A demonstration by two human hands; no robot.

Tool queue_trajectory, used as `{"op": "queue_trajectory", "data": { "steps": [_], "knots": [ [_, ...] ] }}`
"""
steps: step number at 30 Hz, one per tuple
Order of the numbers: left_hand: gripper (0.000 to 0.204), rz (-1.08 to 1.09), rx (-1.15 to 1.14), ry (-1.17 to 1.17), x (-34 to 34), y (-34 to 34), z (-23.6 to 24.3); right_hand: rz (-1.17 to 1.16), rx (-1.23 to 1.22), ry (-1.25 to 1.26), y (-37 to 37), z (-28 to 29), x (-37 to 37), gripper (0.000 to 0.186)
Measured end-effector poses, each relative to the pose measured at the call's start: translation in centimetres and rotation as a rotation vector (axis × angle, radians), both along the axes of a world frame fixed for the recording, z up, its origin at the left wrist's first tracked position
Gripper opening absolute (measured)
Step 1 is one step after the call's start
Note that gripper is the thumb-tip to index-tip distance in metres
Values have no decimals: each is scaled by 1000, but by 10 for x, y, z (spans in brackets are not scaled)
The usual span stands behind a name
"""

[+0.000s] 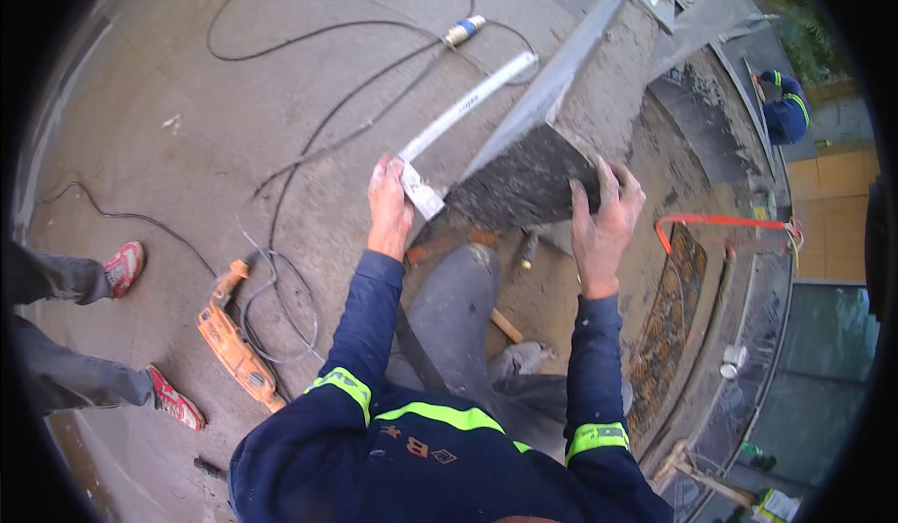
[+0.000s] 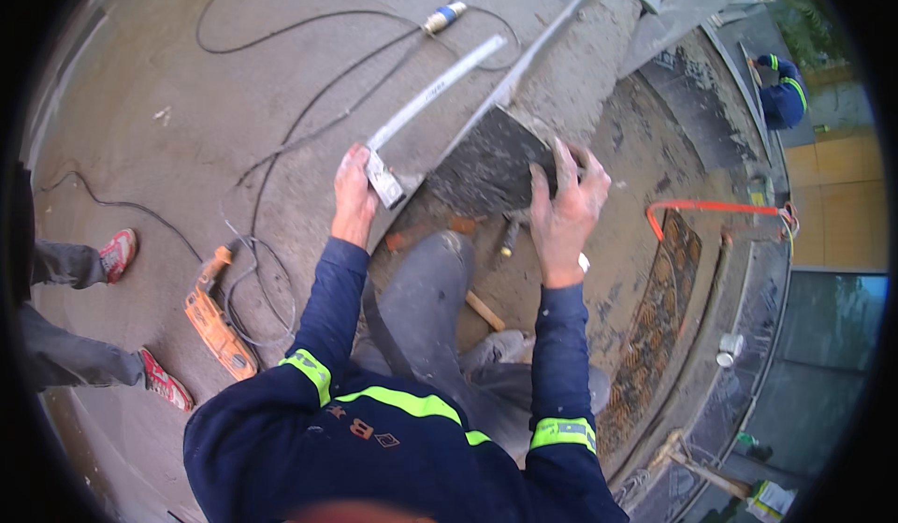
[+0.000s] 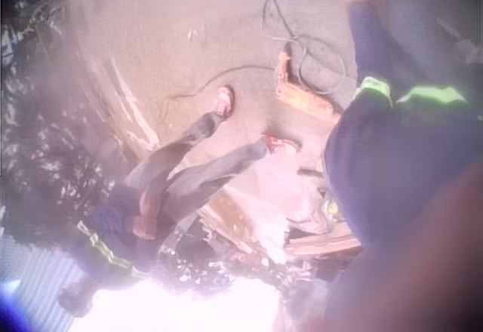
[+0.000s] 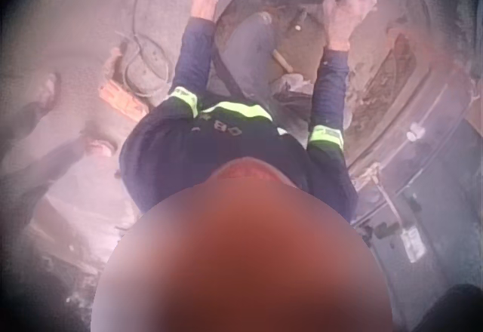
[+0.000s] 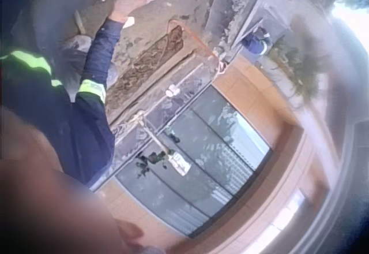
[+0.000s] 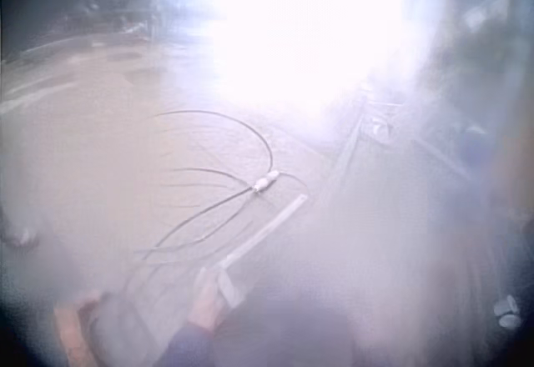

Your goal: The person is installing a dark stone tile onto a concrete step. They apply mortar to the back of the tile using a trowel, place it on the step, and use a hammer to tap it into position. The person also uses a metal square to check alignment and places a wooden spacer between tiles.

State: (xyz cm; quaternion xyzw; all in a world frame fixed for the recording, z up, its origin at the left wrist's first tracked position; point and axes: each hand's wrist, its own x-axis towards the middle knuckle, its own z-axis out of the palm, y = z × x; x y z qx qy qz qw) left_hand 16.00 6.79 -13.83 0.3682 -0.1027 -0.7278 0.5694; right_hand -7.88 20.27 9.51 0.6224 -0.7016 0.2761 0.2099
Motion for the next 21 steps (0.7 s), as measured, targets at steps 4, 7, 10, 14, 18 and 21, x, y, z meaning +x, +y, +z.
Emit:
{"op": "queue_trajectory", "data": {
  "steps": [4, 7, 10, 14, 18, 21],
  "knots": [
    [47, -122, -32, 85, -40, 21, 25, 9, -9, 21, -1, -9, -3, 56],
    [44, -187, -68, 15, -60, 38, 46, 25, -23, 28, -4, -8, 0, 55],
    [43, -198, -126, -17, -73, 42, 60, 13, -17, 26, -5, -6, 3, 54],
    [44, -217, -168, -115, -84, 31, 61, 11, -16, 16, -4, -7, 3, 54],
    [43, -246, -227, -270, -87, 25, 54, 15, -19, 5, -4, -10, 1, 54],
    [43, -291, -285, -312, -88, 23, 52, 8, -26, 26, -5, -10, 2, 54]
  ]
}}
